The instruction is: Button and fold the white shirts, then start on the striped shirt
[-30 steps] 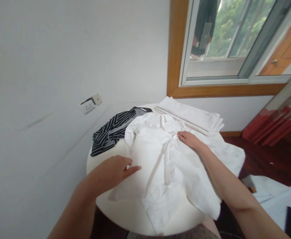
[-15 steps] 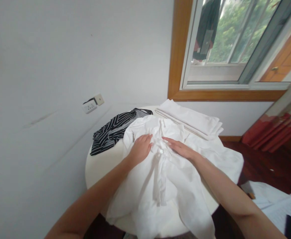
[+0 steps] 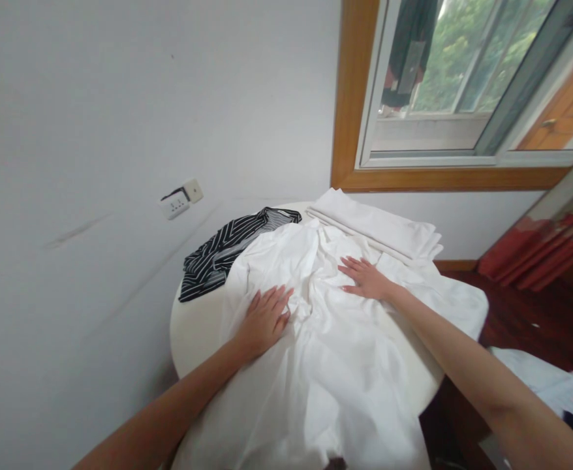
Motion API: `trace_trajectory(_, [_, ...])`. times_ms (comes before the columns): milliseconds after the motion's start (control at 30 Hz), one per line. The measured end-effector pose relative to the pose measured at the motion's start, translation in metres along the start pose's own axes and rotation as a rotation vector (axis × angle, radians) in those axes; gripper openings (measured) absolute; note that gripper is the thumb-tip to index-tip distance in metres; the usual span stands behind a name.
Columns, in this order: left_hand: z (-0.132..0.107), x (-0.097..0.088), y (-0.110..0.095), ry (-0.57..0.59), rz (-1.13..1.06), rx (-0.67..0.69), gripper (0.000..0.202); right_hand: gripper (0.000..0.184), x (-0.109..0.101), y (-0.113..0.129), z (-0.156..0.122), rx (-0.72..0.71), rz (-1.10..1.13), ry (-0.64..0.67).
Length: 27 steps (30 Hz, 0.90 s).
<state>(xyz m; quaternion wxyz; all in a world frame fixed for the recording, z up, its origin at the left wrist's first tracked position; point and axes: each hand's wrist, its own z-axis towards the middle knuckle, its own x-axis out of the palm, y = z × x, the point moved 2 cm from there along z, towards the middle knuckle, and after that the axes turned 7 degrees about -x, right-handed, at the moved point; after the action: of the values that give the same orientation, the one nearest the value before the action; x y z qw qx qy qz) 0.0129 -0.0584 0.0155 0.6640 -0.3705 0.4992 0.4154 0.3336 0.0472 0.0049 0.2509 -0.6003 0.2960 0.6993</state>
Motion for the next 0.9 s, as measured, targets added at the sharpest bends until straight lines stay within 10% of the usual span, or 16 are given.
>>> trace_trajectory(300, [0.029,-0.027,0.011,0.136,-0.090,0.097,0.035,0.046,-0.036,0.016,0.006,0.078,0.004,0.001])
trace_trajectory(533, [0.098,-0.012,0.013,-0.035,-0.081,0.084,0.036,0.065,-0.003,0.085,0.029,0.445,0.020,-0.047])
trace_trajectory(900, [0.042,0.019,0.022,0.000,-0.008,0.014,0.051,0.063,-0.007,0.044,-0.003,0.158,0.056,0.011])
